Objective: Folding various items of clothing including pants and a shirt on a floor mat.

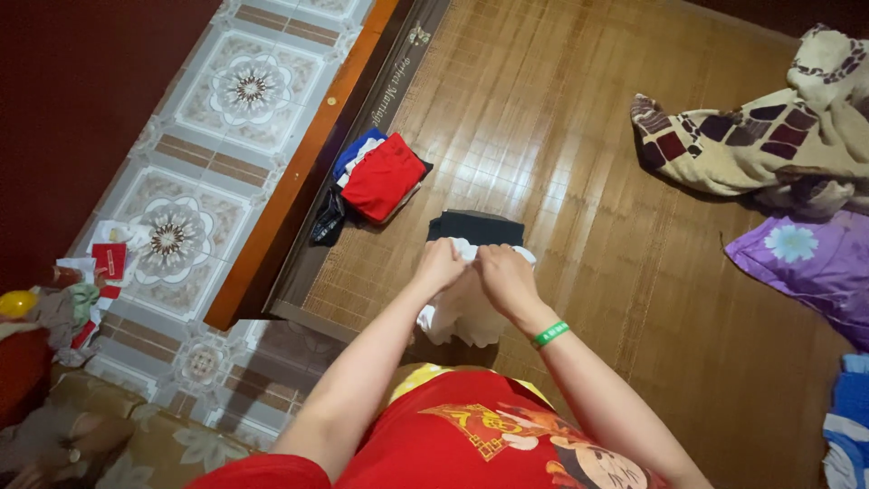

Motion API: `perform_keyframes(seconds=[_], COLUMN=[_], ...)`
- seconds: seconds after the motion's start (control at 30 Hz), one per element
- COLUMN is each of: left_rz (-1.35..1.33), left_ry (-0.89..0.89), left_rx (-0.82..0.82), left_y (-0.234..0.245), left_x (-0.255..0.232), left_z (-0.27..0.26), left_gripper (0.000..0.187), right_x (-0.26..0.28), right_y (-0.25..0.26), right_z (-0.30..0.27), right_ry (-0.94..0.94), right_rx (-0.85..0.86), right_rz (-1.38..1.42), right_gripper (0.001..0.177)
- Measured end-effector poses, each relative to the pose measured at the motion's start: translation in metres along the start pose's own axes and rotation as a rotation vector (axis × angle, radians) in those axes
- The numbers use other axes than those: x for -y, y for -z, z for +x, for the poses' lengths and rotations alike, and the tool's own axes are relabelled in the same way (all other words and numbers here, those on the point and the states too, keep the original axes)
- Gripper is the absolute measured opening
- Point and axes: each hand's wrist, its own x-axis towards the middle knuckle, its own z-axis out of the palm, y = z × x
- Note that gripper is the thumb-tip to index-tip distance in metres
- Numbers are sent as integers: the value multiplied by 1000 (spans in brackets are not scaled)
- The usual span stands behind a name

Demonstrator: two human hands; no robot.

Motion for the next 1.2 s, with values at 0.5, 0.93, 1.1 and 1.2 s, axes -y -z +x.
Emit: perform_keyframes(seconds=[0.5,0.93,1.1,1.2], left_rz=[318,295,-555,-856], left_ry=[224,393,-144,79], left_rx=[-150,-508,-658,-243], left_y=[63,114,107,125], left_x=[115,142,146,38], left_z=[25,37,77,58], left_gripper=[19,18,15,14], right_x=[23,-30,-71,-80], right_y=[187,214,160,108], right_z=[8,-24,-30,-34], right_ry=[-287,-270,-353,-527], right_rx=[247,261,495,641], right_rz=[503,648,784,483], right_gripper=[31,30,34,36])
